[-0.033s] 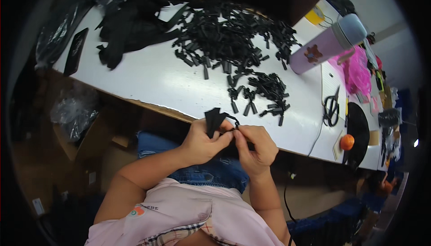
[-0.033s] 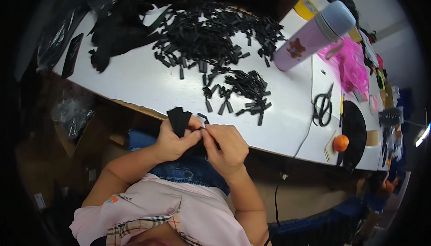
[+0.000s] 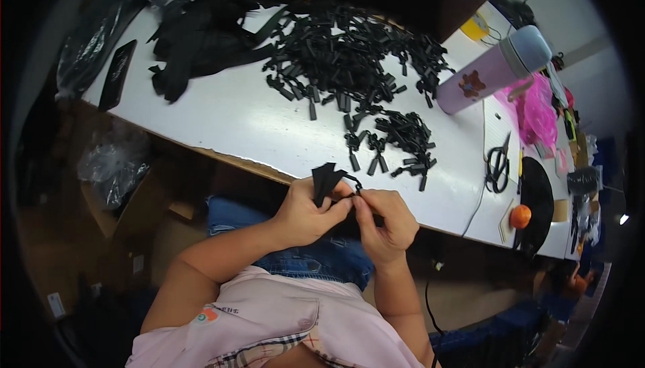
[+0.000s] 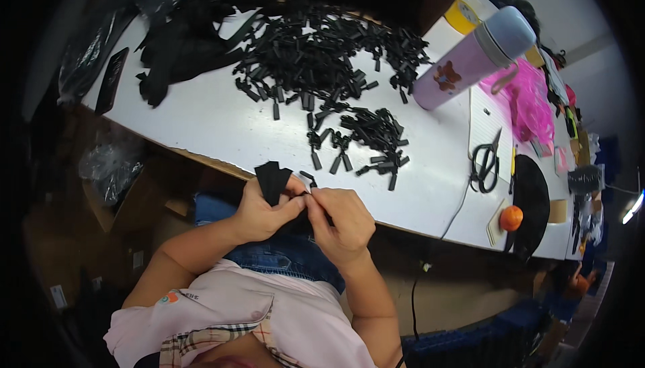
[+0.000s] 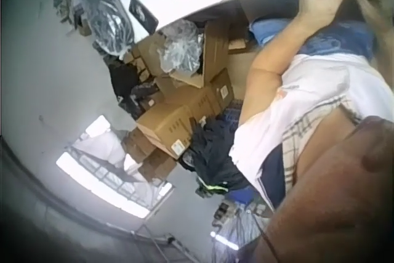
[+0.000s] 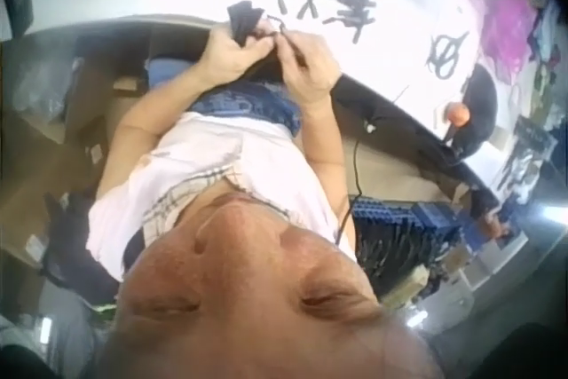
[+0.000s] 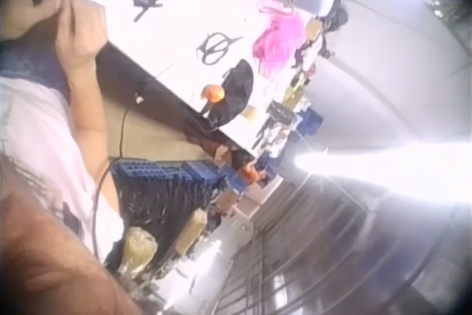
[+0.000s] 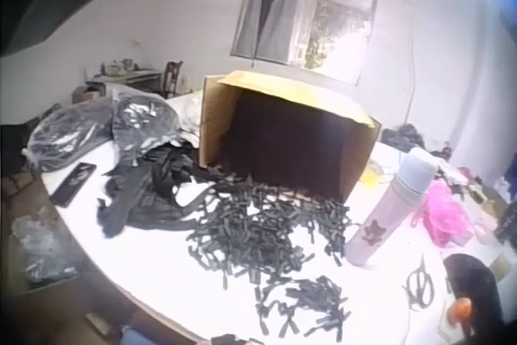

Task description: Attaching small black plastic clips to strips of black fabric at a workbench.

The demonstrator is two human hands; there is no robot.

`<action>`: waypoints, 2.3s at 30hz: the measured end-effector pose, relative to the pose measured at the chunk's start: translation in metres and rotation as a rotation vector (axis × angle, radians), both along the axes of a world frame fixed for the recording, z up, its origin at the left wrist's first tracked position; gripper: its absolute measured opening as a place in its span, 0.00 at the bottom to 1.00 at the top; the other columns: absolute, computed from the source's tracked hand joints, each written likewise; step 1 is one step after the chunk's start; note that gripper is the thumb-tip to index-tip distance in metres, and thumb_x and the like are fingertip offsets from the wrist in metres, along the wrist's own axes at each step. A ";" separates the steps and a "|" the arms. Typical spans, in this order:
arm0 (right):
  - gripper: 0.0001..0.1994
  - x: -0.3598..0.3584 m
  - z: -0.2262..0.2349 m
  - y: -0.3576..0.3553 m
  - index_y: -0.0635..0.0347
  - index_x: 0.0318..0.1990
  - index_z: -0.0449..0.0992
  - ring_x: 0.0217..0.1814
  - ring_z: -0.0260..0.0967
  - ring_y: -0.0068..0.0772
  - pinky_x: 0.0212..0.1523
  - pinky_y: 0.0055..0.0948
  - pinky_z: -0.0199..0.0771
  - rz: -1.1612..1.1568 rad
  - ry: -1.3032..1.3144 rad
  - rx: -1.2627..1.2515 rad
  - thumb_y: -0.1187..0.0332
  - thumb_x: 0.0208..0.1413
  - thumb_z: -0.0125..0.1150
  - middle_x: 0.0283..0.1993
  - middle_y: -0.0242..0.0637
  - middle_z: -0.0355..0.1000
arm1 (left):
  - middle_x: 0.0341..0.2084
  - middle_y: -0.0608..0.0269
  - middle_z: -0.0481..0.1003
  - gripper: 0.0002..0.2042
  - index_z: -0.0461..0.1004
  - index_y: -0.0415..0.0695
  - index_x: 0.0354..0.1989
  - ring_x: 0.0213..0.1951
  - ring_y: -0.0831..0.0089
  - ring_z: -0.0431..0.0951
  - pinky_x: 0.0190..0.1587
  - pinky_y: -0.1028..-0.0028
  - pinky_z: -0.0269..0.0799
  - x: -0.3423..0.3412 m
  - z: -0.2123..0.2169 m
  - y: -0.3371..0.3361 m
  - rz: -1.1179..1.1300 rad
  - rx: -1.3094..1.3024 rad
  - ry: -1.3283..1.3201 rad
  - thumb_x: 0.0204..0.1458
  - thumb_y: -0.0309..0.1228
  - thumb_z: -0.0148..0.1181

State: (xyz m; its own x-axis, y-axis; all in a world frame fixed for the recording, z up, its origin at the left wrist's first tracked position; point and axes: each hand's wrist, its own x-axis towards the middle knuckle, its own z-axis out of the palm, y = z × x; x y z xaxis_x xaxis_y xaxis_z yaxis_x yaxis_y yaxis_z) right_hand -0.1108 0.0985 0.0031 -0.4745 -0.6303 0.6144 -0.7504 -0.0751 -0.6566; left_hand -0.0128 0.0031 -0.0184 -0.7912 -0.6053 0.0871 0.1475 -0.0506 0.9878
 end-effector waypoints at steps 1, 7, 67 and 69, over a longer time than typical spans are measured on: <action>0.07 0.000 -0.001 0.001 0.66 0.26 0.72 0.22 0.67 0.33 0.23 0.23 0.66 0.012 -0.003 -0.006 0.83 0.34 0.60 0.22 0.39 0.69 | 0.10 0.73 0.62 0.04 0.71 0.38 0.27 0.18 0.87 0.62 0.23 0.82 0.61 0.000 0.004 -0.001 0.000 -0.009 0.003 0.42 0.24 0.56; 0.07 0.000 -0.004 0.002 0.66 0.26 0.72 0.20 0.65 0.31 0.22 0.20 0.64 0.028 -0.255 0.016 0.83 0.34 0.60 0.22 0.39 0.69 | 0.13 0.76 0.61 0.03 0.69 0.39 0.26 0.17 0.89 0.56 0.20 0.85 0.54 0.003 0.003 -0.003 -0.034 -0.005 -0.034 0.42 0.22 0.56; 0.03 0.008 -0.021 0.007 0.66 0.31 0.67 0.21 0.55 0.14 0.20 0.14 0.55 0.293 -0.637 -0.079 0.77 0.48 0.52 0.26 0.31 0.62 | 0.25 0.61 0.66 0.06 0.67 0.36 0.32 0.15 0.85 0.61 0.15 0.87 0.58 0.008 0.017 -0.004 -0.155 0.244 0.103 0.47 0.25 0.52; 0.04 0.007 -0.018 0.005 0.66 0.31 0.67 0.21 0.55 0.14 0.20 0.14 0.56 0.229 -0.352 -0.132 0.77 0.47 0.54 0.25 0.31 0.62 | 0.24 0.64 0.66 0.06 0.68 0.37 0.31 0.18 0.85 0.63 0.20 0.87 0.59 0.010 0.017 -0.004 -0.141 0.233 0.065 0.48 0.26 0.53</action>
State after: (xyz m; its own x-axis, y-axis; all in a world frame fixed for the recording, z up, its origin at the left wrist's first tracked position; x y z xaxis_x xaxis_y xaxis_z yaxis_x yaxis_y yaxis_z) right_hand -0.1039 0.1031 -0.0145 -0.5266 -0.6706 0.5225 -0.4367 -0.3139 -0.8430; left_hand -0.0031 -0.0010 -0.0009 -0.8662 -0.4996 0.0117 0.1853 -0.2993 0.9360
